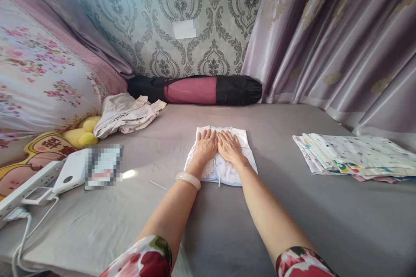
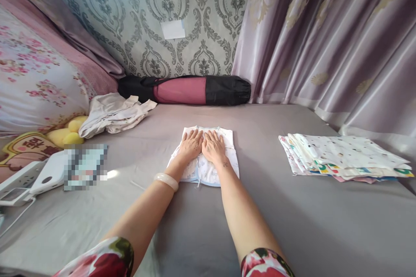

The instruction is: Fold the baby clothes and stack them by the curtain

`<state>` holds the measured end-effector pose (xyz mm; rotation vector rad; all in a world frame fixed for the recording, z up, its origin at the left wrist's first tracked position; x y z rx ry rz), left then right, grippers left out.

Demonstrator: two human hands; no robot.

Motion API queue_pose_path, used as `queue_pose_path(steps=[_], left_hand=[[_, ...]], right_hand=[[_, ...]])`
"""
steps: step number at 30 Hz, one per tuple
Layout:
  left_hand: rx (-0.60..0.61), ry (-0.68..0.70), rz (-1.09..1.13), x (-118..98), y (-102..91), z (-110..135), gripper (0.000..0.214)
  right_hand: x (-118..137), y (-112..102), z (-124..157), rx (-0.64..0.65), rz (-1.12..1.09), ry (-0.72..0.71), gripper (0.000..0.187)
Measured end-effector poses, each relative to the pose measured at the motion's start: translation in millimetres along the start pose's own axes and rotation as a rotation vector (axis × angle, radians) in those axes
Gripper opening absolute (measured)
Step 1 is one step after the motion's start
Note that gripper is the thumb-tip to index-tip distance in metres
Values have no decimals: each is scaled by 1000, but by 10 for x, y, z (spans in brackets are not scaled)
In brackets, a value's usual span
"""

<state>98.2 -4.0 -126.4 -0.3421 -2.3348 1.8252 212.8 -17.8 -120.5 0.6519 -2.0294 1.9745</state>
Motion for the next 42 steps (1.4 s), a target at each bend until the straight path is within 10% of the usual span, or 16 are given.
queue_pose_path(steps=[23,30,42], left_hand=[[-86,-27,-121,23,1,41,49],[-185,-134,-111,19,-74,71,53],[-74,-153,-121,37,31,33,57]], right_hand=[[-57,-53,48,-12,76,45,53],[-80,-122,78,-185,72,142,55],[-174,-84,51,-111,76,303,60]])
Point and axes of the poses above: each hand's wrist, its own z-axis away from the middle knuckle, its own y-axis out of the palm, x = y × z, the point moved 2 cm from there along -z, towards the middle knuckle, and after that the axes turned 11 degrees about -z, right-handed, at the moved point
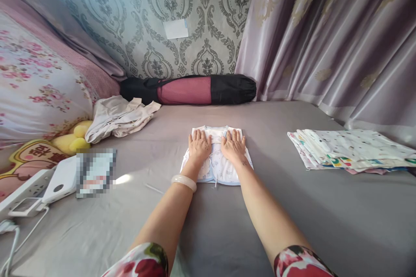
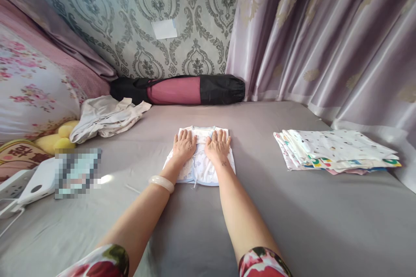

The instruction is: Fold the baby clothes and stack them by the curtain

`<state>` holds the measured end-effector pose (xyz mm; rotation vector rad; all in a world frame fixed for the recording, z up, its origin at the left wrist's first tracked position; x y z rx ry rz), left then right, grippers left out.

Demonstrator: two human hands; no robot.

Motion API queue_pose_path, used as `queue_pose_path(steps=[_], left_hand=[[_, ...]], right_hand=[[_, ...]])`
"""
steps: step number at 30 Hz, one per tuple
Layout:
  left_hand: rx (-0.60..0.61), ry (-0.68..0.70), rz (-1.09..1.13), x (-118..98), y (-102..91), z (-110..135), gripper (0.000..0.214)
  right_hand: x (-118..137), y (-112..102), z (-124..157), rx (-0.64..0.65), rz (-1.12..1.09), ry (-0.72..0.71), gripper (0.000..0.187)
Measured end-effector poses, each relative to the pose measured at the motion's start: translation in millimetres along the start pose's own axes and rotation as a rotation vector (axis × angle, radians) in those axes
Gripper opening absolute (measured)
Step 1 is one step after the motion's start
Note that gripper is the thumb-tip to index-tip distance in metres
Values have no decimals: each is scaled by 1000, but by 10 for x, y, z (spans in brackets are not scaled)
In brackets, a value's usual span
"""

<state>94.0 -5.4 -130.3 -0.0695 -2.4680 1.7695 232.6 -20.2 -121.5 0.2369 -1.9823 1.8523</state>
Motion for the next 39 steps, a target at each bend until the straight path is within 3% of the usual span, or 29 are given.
queue_pose_path(steps=[7,14,17,21,26,33,39], left_hand=[[-46,-112,23,25,-35,18,57],[-44,-105,3,37,25,0,57],[-95,-76,14,33,-2,16,57],[-140,106,14,1,-60,45,53],[-18,179,27,-4,-31,40,49],[99,204,44,28,23,-30,52],[214,258,88,155,-180,109,58]], right_hand=[[-25,-58,40,-118,-2,53,62],[-89,-35,25,-101,-16,77,63],[-46,-62,39,-146,-27,9,61],[87,-53,76,-121,-24,-212,55],[156,35,103,46,-20,-320,53],[160,21,91,82,-38,-293,54],[48,-125,238,225,-101,-326,58]])
Point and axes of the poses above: each hand's wrist, its own z-axis away from the middle knuckle, its own y-axis out of the palm, x = y × z, the point moved 2 cm from there along -z, towards the middle knuckle, and after that the axes turned 11 degrees about -z, right-handed, at the moved point
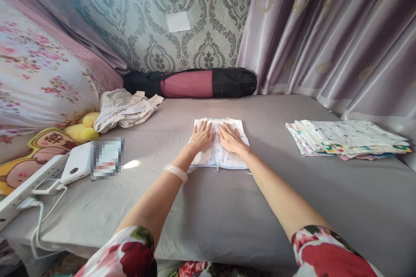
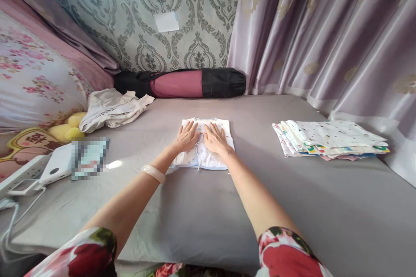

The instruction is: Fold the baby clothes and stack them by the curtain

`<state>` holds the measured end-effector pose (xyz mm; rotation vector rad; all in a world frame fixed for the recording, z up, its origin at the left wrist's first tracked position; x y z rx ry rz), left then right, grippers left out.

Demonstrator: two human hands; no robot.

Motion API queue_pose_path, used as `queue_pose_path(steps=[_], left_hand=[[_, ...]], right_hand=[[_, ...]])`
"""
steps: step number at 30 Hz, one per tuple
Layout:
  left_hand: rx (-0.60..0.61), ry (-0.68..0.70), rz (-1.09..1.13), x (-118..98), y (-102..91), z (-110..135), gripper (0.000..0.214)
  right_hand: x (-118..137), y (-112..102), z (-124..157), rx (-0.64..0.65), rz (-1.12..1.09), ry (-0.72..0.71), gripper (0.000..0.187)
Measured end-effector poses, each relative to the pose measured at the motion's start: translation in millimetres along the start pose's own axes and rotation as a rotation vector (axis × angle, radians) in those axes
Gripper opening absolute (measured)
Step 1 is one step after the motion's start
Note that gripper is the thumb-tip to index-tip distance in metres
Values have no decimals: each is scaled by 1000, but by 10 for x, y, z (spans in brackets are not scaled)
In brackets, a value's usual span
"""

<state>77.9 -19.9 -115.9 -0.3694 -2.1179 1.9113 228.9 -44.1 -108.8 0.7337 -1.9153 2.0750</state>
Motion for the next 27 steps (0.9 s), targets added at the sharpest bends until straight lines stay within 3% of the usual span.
queue_pose_path(steps=[4,9,21,27], left_hand=[[-6,125,-27,9,-79,301,57],[-33,220,-52,-15,-31,552,57],[-27,241,-59,-52,-3,601,56],[1,255,-42,-73,-55,784,59]], right_hand=[[5,-18,285,30,52,-120,57],[45,96,487,45,95,-206,58],[66,165,497,24,122,-189,57],[134,115,722,94,88,-211,59]])
Point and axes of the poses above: each hand's wrist, its own z-axis away from the middle knuckle, its own y-axis out of the palm, x = y × z, the point moved 2 cm from there along -z, towards the middle knuckle, and after that the axes turned 11 degrees about -z, right-handed, at the moved point
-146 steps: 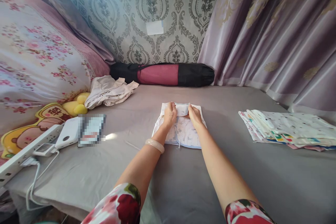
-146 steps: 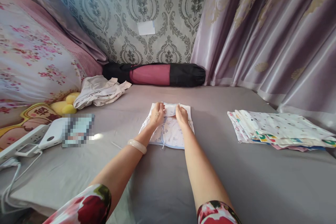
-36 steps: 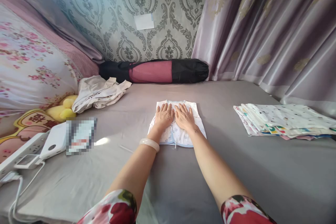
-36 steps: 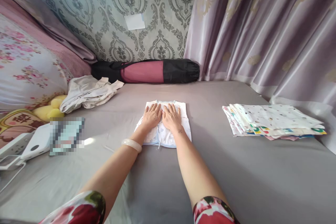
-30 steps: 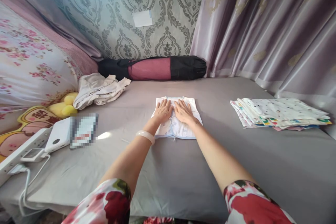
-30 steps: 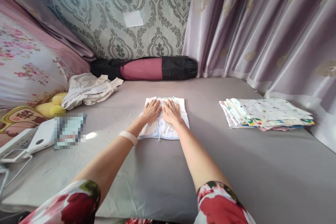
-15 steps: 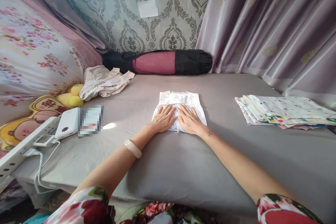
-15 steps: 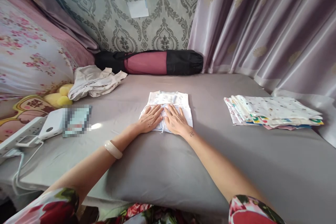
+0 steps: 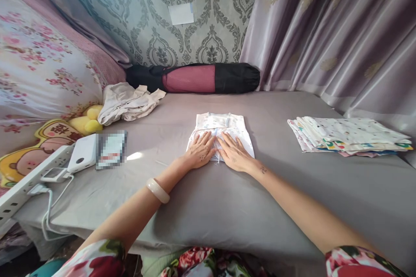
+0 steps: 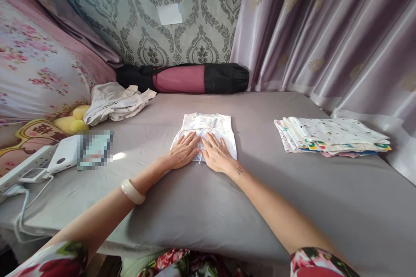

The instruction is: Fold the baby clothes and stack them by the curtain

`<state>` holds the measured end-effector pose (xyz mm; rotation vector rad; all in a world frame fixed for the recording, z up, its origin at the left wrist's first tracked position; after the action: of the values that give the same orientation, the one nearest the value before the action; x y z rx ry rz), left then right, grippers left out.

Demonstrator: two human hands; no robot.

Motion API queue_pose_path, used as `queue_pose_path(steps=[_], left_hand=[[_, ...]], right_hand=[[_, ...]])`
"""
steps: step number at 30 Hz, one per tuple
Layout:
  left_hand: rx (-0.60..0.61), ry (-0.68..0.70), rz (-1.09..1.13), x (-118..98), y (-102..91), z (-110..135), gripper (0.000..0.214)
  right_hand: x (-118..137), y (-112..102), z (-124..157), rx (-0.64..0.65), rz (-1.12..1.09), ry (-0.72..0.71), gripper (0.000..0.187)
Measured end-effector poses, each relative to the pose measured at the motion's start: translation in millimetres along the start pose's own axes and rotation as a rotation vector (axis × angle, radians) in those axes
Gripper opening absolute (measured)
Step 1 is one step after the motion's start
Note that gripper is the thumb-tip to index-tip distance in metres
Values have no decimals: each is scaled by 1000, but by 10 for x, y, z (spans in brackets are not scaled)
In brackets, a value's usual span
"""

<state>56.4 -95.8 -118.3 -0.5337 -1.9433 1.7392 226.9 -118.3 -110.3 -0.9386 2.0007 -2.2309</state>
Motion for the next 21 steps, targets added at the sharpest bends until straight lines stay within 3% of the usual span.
queue_pose_path(steps=[5,11,15,18,21], left_hand=[[44,28,17,-57,-6,105,61],[60,22,38,-63,28,94,59],[94,23,118,-38,-11,92,61],[6,-34,198,66,-48,125,60],[-156,-170,219,269,-80,199,55]], right_hand=[[84,43,145,17,5,-44,60],[68,108,126,-3,19,-36,58],[61,54,124,40,-94,-29,58],[-15,-54,166,6,-270,-39,57],[-207,-226,251,-187,-425,-13,51]])
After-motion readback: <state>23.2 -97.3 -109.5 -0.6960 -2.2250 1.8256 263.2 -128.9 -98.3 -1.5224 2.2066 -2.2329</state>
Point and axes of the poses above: each hand's wrist, its own z-axis away from the middle knuckle, its own y-axis out of the palm, x = y × z, the point moved 2 cm from there along -z, towards the middle knuckle, and after that the axes turned 11 degrees about -z, right-handed, at the moved point
